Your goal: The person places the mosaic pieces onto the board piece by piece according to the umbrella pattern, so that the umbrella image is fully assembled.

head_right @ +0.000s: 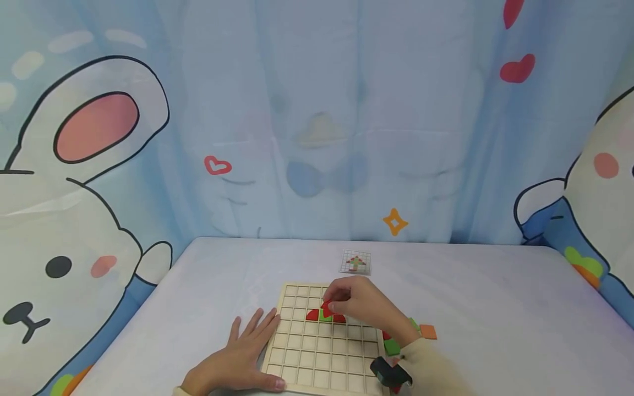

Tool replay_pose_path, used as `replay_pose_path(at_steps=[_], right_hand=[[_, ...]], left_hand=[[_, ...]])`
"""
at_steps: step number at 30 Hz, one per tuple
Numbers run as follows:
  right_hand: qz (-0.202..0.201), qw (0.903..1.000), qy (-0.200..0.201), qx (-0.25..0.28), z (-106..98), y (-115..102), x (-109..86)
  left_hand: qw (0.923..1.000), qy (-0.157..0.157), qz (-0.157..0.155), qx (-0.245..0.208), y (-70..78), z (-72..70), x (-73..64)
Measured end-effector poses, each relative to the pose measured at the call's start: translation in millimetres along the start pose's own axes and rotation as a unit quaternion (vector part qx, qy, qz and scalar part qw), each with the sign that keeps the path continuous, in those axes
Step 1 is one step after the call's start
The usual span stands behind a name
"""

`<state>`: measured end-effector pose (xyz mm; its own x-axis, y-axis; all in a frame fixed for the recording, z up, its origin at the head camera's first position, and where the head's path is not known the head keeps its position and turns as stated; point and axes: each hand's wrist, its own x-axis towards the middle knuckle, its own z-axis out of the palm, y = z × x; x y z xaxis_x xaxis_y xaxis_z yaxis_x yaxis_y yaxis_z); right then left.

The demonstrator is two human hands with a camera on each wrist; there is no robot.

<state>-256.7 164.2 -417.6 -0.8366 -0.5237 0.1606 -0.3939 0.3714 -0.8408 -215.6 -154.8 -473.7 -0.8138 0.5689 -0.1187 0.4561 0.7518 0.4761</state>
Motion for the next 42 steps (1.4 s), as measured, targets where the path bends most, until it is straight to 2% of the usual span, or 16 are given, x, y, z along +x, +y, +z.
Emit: replay_pose_path(at_steps=[3,7,14,19,25,34,42], right_hand=[[-0.014,0.9998,-0.001,0.011,8.0,-2.0,7.8],[-0.012,0.9995,0.008,0.027,17.5,-5.7,16.5],[-0.019,0.9989,0.039,-0.016,35.6,-11.7,28.6],[-0.011,0.9986,0.046,-0.023,47.4,-11.2,32.5],[-0.053,0.9951,0.051,-0.066,59.3,-8.6,37.4],[-0.055,0.9912,0.036,-0.115,70.0,-7.1,40.4],[-0.067,0.9877,0.0,-0.141,74.2,-1.8,41.6]], left_hand=[[1.0,-0.002,-0.003,0.004,-0.2,1.4,1.2],[1.0,-0.004,-0.004,0.006,-0.8,2.5,2.6],[0.9998,-0.006,-0.009,0.016,-1.2,2.4,3.6],[0.9998,-0.007,-0.005,0.019,-0.6,1.1,1.9],[0.9997,-0.004,0.001,0.025,-2.2,1.3,1.2],[0.9996,-0.002,0.013,0.024,-4.0,1.1,1.1],[0.9998,-0.003,0.007,0.016,-3.0,0.6,0.4]])
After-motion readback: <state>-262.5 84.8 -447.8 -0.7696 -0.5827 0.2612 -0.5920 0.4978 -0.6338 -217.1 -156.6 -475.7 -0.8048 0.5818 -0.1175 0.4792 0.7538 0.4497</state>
